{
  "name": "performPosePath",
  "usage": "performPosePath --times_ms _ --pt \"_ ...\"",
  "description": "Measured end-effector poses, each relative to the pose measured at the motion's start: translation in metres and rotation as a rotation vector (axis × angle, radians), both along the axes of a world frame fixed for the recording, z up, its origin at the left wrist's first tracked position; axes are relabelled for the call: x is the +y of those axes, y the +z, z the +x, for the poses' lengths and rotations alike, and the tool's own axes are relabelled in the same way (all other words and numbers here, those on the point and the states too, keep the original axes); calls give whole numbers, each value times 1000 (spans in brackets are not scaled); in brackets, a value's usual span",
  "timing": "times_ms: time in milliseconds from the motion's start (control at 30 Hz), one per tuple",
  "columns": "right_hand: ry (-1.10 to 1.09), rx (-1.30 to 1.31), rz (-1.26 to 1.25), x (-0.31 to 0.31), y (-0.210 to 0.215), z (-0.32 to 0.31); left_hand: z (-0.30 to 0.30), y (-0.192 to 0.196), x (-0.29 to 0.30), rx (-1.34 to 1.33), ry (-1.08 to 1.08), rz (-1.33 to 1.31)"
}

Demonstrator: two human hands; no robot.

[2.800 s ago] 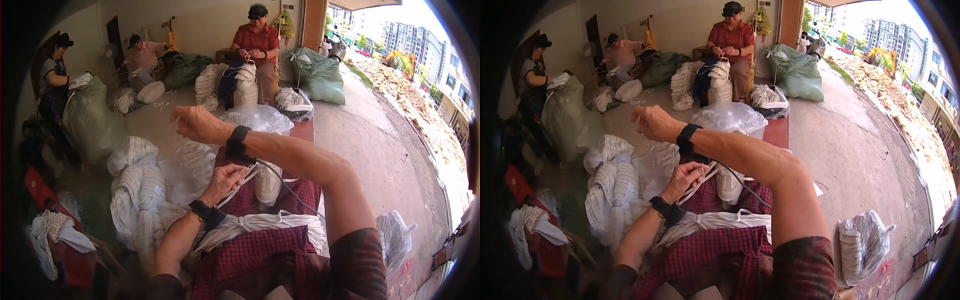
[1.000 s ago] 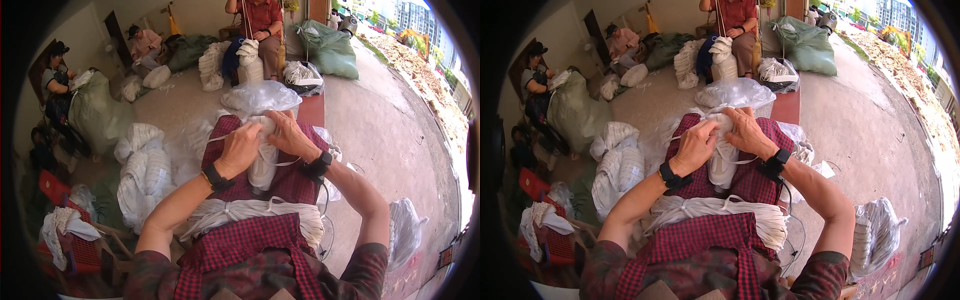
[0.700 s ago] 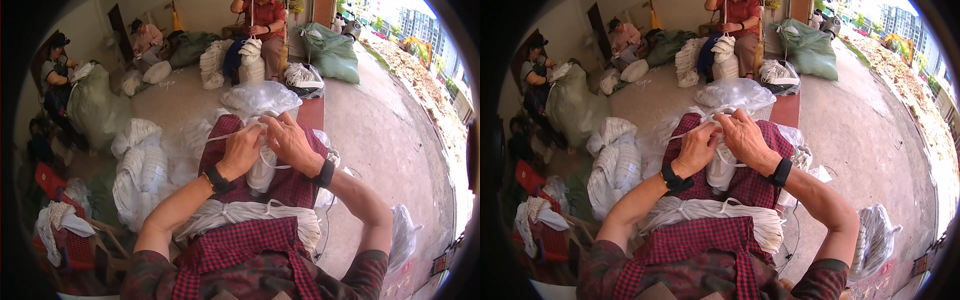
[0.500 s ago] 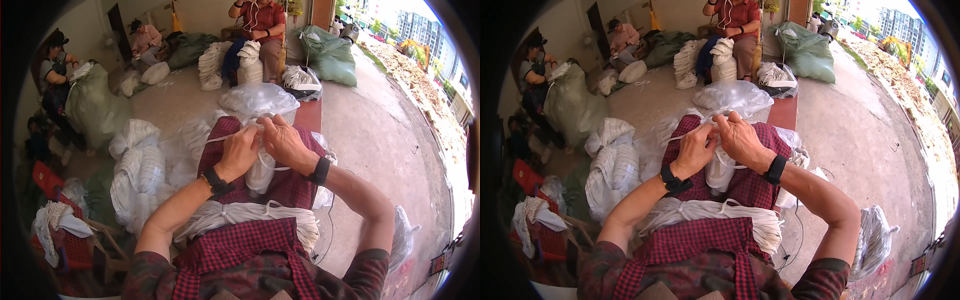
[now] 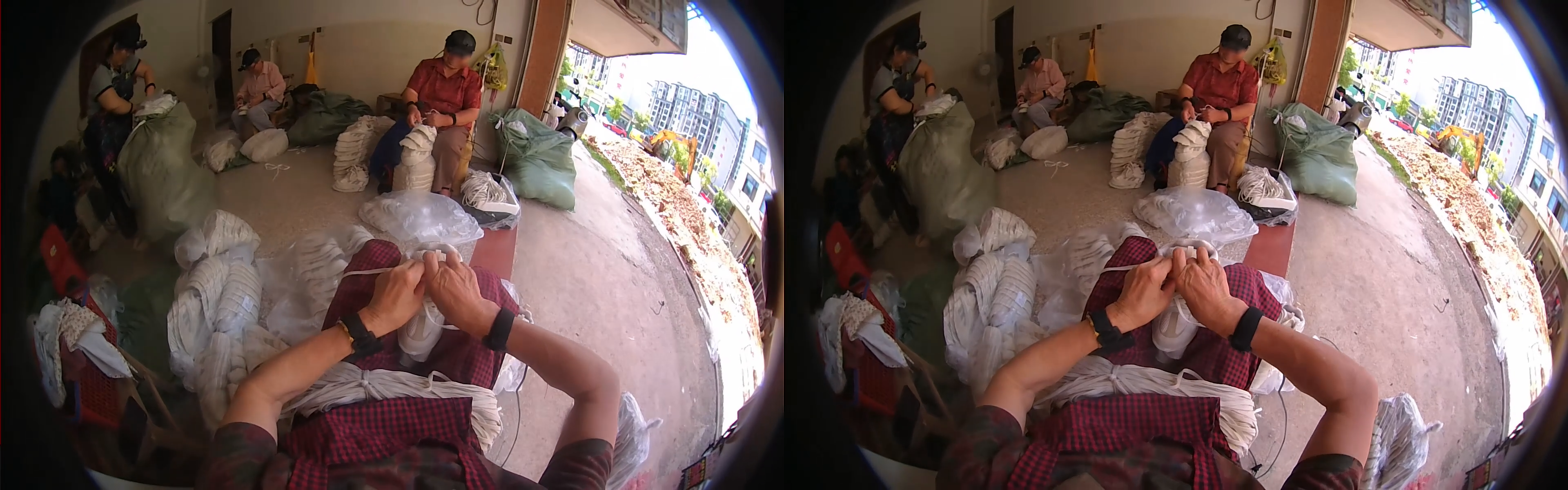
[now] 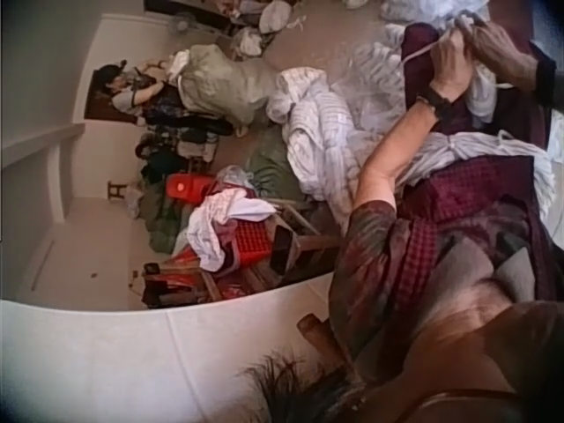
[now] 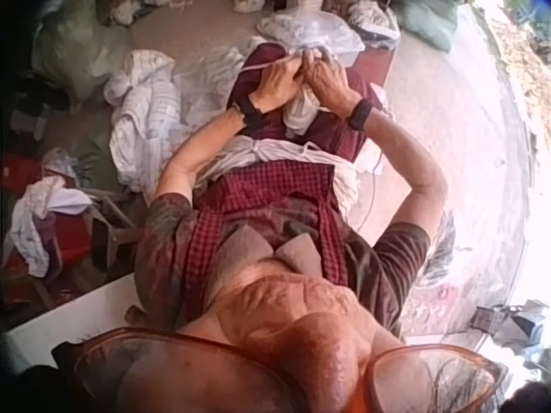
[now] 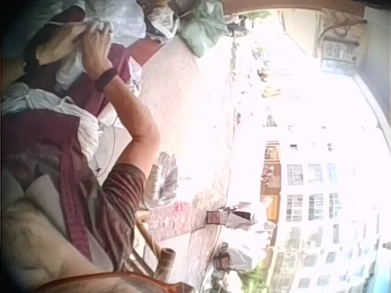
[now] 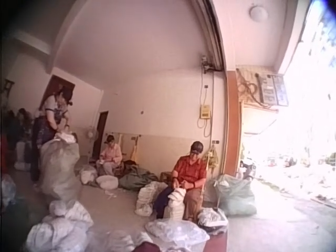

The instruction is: The person is lacing white sneakers while seated, with a large bundle of laces on their lap.

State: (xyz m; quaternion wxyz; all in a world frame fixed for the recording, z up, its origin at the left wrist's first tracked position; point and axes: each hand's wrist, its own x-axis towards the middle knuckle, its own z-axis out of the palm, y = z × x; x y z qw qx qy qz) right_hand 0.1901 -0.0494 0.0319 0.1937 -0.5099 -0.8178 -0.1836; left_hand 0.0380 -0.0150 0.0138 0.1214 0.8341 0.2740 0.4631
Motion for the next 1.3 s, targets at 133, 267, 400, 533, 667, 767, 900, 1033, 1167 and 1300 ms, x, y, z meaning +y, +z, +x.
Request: performPosePath --times_ms 133,267,400,533,667,767,900,1033,1167,1300 --pt "38 -176 -43 2 13 13 -2 6 10 44 9 -32" --pt "-79 -255 -71 -27 63 55 -38 25 24 -53 57 65" --pt "-267 -70 -71 -48 69 143 -68 13 42 -39 137 71" --pt "-253 5 -81 -52 43 176 -89 -4 40 16 146 54" --pt "-70 204 -99 -34 22 133 -86 -2 22 45 22 30" --pt "40 215 -85 -22 18 96 -75 5 3 179 -110 -18" --pt "80 230 -196 -17 15 75 -57 -1 0 360 -181 202" --pt "61 312 -261 -15 13 69 -33 4 4 253 -62 130" --pt "12 530 -297 -17 10 60 -24 0 3 317 22 86" --pt "58 513 -296 -19 10 61 -18 12 -5 299 -67 102"
